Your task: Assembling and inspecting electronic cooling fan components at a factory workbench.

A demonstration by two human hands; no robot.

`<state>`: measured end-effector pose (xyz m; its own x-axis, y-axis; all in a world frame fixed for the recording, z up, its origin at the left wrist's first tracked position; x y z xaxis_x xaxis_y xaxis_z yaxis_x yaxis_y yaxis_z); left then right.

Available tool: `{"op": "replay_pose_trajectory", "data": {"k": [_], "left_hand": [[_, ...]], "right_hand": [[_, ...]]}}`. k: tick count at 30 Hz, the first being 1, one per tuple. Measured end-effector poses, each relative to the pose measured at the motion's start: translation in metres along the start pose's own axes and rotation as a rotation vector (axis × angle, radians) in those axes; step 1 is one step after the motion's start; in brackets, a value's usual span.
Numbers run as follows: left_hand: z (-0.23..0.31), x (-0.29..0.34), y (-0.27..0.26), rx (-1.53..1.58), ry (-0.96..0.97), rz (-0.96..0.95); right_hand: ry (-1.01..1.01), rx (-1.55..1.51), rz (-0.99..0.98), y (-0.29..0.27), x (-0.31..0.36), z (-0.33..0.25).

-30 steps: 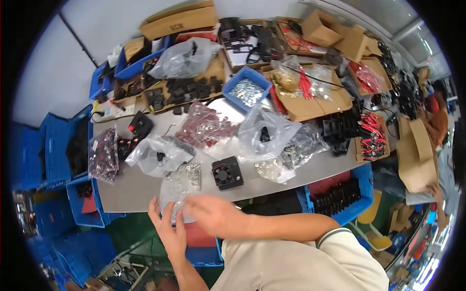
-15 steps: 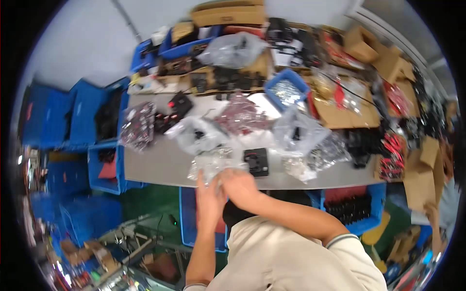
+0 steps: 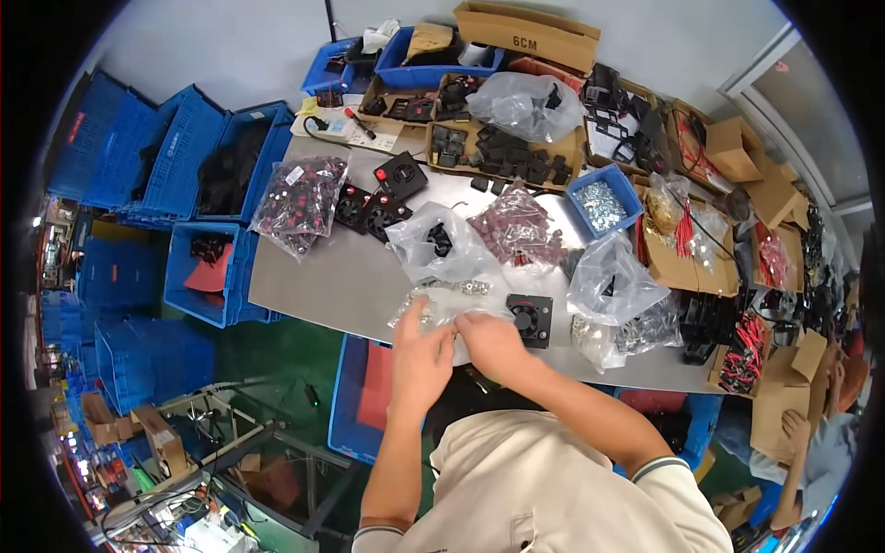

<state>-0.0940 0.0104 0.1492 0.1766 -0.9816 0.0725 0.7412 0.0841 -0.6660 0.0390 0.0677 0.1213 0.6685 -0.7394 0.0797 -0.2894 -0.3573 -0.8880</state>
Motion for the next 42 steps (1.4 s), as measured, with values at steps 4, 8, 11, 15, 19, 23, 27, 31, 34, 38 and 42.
{"op": "replay_pose_trajectory", "data": {"k": [4, 8, 11, 15, 19, 23, 27, 31, 34, 38, 42], "left_hand": [[0.026, -0.049, -0.035, -0.066, 0.2, 0.403], [-0.003, -0.087, -0.019, -0.203, 0.182, 0.409], [-0.035, -0.1, 0.004, 0.023, -0.07, 0.288], [-0.034, -0.093, 0.014, 0.049, -0.084, 0.309], [-0.039, -0.092, 0.015, 0.102, -0.083, 0.295], [-0.035, -0.095, 0.022, 0.206, -0.062, 0.284], [-0.047, -0.099, 0.017, 0.188, -0.029, 0.264], [-0.061, -0.1, 0.013, 0.064, 0.004, 0.328], [-0.061, -0.103, 0.013, 0.103, 0.014, 0.321], [-0.058, -0.103, 0.01, 0.125, 0.05, 0.319], [-0.056, -0.106, 0.014, 0.171, 0.046, 0.281]], "right_hand": [[-0.042, -0.313, 0.179, -0.064, -0.017, -0.016], [-0.087, -0.17, 0.184, -0.054, -0.093, -0.014], [-0.019, 0.095, -0.04, -0.006, -0.143, 0.014], [0.027, 0.394, 0.048, 0.011, -0.158, 0.016], [-0.016, 0.409, -0.072, 0.007, -0.152, 0.021], [0.024, 0.426, -0.039, 0.01, -0.156, 0.03], [-0.076, 0.335, 0.022, 0.004, -0.145, 0.045], [0.006, -0.353, 0.101, -0.02, -0.131, 0.044], [0.162, -0.759, 0.038, -0.013, -0.125, 0.057], [0.199, -1.055, -0.014, -0.01, -0.122, 0.061], [0.225, -1.14, 0.039, -0.014, -0.117, 0.063]]}}
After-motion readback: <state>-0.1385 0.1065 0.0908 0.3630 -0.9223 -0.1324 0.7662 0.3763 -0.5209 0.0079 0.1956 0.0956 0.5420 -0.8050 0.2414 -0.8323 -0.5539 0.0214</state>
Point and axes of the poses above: each hand's wrist, its own x-axis away from the middle knuckle, its own y-axis out of the palm, z = x × y, the point moved 2 cm from there along -x, towards the middle knuckle, and after that the axes turned 6 degrees about x, right-handed, at the moved point
